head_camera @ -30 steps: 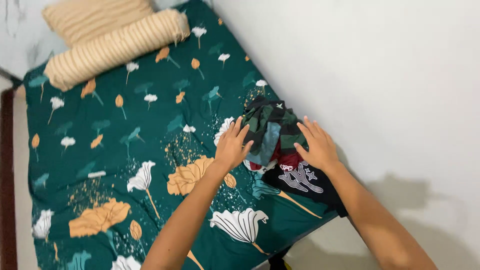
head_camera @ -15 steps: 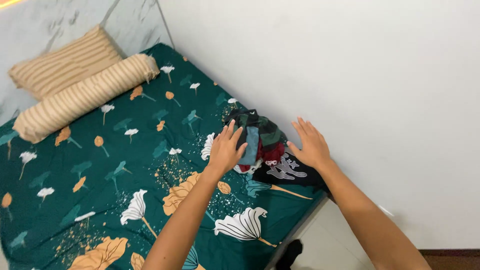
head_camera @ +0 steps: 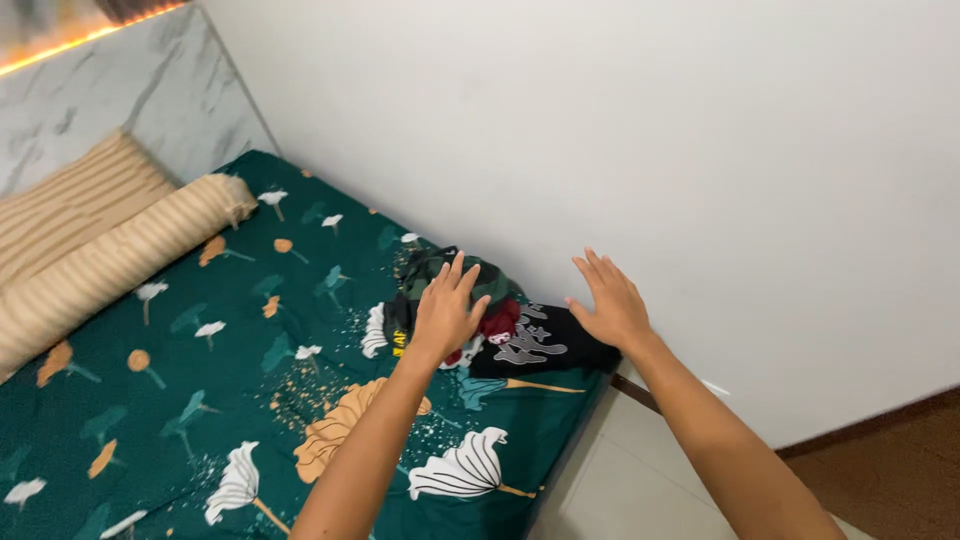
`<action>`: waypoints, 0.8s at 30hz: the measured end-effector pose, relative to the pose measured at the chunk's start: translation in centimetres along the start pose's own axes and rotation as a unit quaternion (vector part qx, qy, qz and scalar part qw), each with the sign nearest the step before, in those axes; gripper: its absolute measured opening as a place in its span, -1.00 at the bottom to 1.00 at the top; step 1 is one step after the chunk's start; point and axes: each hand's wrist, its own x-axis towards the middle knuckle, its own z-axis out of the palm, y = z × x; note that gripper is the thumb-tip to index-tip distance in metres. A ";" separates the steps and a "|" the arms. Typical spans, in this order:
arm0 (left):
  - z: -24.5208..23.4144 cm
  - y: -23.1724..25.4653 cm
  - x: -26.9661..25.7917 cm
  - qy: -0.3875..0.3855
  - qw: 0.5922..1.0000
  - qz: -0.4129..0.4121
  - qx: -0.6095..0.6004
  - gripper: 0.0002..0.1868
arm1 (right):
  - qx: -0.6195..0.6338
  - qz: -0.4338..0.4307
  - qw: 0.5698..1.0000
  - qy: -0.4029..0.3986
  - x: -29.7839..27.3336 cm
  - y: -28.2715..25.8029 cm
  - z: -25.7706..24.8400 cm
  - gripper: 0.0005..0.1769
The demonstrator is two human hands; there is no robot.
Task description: Sort various items of clothing from a wardrobe onto a bed.
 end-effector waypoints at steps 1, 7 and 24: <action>0.1 0.7 0.2 -0.002 1.000 0.006 -0.003 -0.39 | -0.002 0.006 1.000 0.002 -0.5 0.4 -0.3 -0.17; 1.9 4.4 1.4 -0.019 0.999 0.036 -0.014 -0.39 | -0.009 0.047 0.999 0.013 -3.8 3.4 -2.4 -0.17; 6.5 21.6 -0.7 -0.044 0.980 0.182 -0.069 -0.42 | -0.027 0.185 0.981 0.047 -22.1 10.9 -10.4 -0.23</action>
